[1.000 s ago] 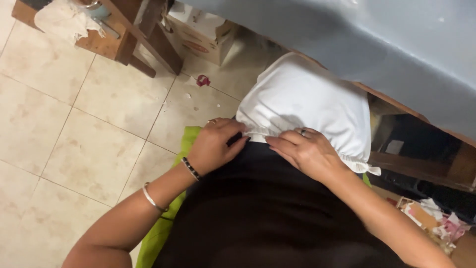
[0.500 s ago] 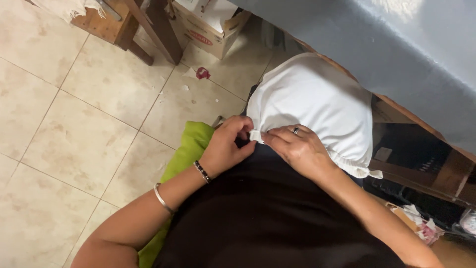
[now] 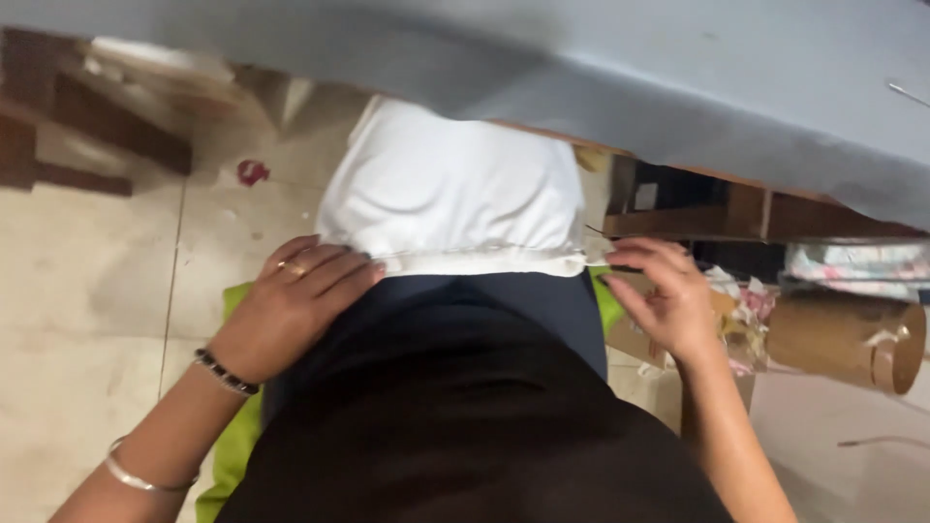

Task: Inspecting white shorts for loose threads, trimming them with nippers, and winding a bobbin on a sewing machine.

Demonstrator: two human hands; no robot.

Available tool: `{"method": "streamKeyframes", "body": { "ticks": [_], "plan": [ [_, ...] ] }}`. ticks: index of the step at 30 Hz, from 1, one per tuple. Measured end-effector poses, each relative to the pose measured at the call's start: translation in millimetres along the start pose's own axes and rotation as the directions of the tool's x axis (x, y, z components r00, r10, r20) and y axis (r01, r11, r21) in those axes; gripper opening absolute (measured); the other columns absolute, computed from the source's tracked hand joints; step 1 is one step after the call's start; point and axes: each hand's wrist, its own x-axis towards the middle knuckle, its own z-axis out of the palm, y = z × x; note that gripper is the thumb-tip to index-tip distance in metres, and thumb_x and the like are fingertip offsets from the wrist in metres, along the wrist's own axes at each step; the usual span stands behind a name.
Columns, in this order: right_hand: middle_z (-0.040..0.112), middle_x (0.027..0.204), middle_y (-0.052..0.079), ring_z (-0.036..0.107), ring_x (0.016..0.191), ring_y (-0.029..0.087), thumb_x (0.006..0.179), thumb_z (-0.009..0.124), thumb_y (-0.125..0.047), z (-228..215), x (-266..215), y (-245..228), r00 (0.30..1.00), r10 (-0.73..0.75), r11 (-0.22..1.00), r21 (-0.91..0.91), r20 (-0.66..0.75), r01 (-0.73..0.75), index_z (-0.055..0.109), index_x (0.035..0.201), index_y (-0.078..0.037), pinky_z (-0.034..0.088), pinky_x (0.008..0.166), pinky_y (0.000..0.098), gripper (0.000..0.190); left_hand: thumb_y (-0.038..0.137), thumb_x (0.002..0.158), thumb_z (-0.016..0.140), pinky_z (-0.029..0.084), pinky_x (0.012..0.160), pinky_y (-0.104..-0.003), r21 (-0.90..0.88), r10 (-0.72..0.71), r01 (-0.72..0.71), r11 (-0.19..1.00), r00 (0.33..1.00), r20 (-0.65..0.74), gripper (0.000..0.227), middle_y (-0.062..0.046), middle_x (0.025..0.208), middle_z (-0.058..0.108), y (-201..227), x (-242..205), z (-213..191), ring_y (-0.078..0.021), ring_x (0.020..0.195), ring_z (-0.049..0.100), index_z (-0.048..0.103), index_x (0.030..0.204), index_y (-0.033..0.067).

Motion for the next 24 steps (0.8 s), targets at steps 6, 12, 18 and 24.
{"method": "streamKeyframes", "body": {
  "ticks": [6, 12, 18, 24],
  "plan": [
    [0.071, 0.126, 0.007, 0.068, 0.113, 0.031, 0.091, 0.076, -0.019, 21, 4, -4, 0.985, -0.172, 0.984, -0.051, -0.017, 0.171, 0.076, 0.113, -0.021, 0.05, 0.099, 0.047, 0.022, 0.011, 0.103, 0.054, 0.052, 0.106, -0.041, 0.205, 0.121, -0.138, 0.969, 0.988, 0.096, 0.023, -0.003, 0.122, 0.07, 0, 4, 3, -0.0216, 0.114, 0.068, 0.069, 0.115, 0.0252],
    [0.072, 0.118, 0.003, 0.069, 0.104, 0.022, 0.106, 0.057, -0.024, 30, 20, 3, 0.916, -0.396, 0.906, -0.19, -0.061, 0.379, 0.074, 0.102, -0.024, 0.049, 0.1, 0.039, 0.017, 0.015, 0.106, 0.053, 0.054, 0.104, -0.041, 0.254, 0.167, -0.188, 0.949, 0.981, 0.103, 0.02, -0.005, 0.122, 0.069, -8, 5, 3, -0.0224, 0.111, 0.068, 0.07, 0.114, 0.0233],
    [0.074, 0.109, 0.001, 0.069, 0.096, 0.019, 0.103, 0.062, -0.027, 8, 30, -2, 0.918, -0.397, 0.889, -0.258, -0.022, 0.378, 0.073, 0.097, -0.02, 0.05, 0.094, 0.0361, 0.015, 0.017, 0.105, 0.053, 0.053, 0.105, -0.041, 0.328, 0.202, -0.253, 0.91, 0.962, 0.182, 0.017, -0.004, 0.114, 0.07, -20, 12, -12, -0.02, 0.105, 0.069, 0.068, 0.112, 0.0173],
    [0.073, 0.108, 0.011, 0.071, 0.094, 0.026, 0.093, 0.071, -0.018, -120, 51, -59, 0.919, -0.393, 0.911, -0.122, 0.038, 0.395, 0.072, 0.1, -0.009, 0.056, 0.086, 0.0396, 0.012, -0.004, 0.093, 0.064, 0.057, 0.091, -0.045, 0.132, 0.284, -0.316, 0.94, 0.934, 0.219, 0.019, -0.014, 0.109, 0.066, 12, 88, -129, -0.0295, 0.088, 0.064, 0.062, 0.11, 0.0037]
  ]
}}
